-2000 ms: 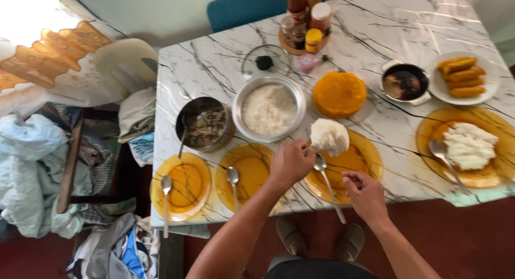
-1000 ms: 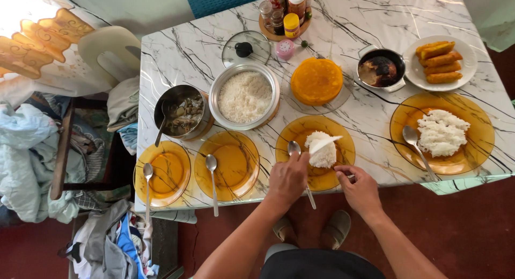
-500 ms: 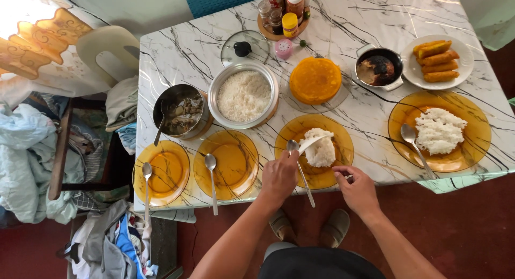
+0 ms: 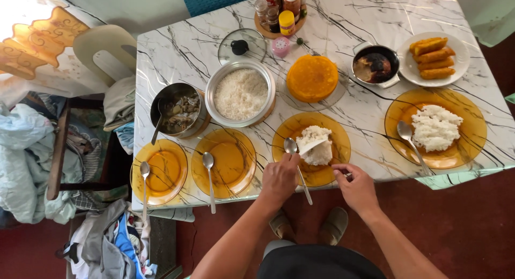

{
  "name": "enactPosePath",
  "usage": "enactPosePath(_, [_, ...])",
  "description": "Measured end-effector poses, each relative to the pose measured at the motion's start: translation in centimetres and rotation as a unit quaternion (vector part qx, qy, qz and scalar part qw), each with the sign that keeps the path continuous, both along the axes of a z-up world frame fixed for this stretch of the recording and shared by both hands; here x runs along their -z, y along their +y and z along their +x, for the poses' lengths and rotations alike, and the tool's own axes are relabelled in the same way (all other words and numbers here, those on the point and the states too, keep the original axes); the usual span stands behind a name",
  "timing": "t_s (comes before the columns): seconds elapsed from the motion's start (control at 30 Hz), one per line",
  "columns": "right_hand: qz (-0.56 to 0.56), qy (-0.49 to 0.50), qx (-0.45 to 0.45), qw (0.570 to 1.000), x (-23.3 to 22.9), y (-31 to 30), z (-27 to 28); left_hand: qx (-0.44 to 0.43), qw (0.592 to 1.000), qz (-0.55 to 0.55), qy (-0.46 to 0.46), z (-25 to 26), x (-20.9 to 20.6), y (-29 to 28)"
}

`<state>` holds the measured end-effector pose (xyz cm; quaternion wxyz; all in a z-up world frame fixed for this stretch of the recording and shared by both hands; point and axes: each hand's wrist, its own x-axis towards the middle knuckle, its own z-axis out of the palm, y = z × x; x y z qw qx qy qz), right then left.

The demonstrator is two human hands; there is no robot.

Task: Setting a dining table and serving cooked rice from a rice cooker into individual plates.

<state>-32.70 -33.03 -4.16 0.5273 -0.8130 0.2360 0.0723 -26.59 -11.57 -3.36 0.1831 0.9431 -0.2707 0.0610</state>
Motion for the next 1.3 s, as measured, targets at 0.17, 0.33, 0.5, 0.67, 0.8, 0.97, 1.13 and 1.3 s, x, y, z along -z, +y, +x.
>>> enactPosePath(0.17, [-0.006,-0.003,-0.013,1.000,0.9,-0.2,-0.2,0.028,0.998,0.025,0.046,-1.5,-2.8,-1.3])
enactPosePath(0.33, [-0.030,-0.054,-0.029,0.998,1.6,-0.1,-0.3,0.024,0.999,0.005,0.037,-1.6,-0.4,-1.0])
enactPosePath(0.5, [-0.023,-0.051,-0.033,0.998,2.3,-0.2,-0.7,-0.018,1.000,-0.002,0.018,-2.4,-0.3,0.2])
enactPosePath(0.67, [-0.018,0.005,-0.024,1.000,0.0,0.0,-0.3,-0.004,0.999,0.007,0.052,-3.1,-1.8,-0.7])
enactPosePath(0.8, [-0.019,-0.032,-0.042,0.998,1.8,-0.2,-0.6,0.014,0.998,0.005,0.057,-3.8,-1.8,-0.6])
enactPosePath(0.97, [-0.041,-0.051,-0.047,0.997,2.0,-0.3,-0.6,0.010,1.000,-0.012,0.011,-4.2,-1.6,0.0])
enactPosePath(1.13, [-0.010,-0.012,-0.040,0.999,1.1,-0.1,-0.4,-0.017,0.999,-0.006,0.040,-3.3,-3.1,0.5])
enactPosePath(1.3, [0.010,-0.030,-0.049,0.998,1.8,0.1,-0.4,-0.059,0.998,0.009,0.009,-2.9,-0.8,2.1])
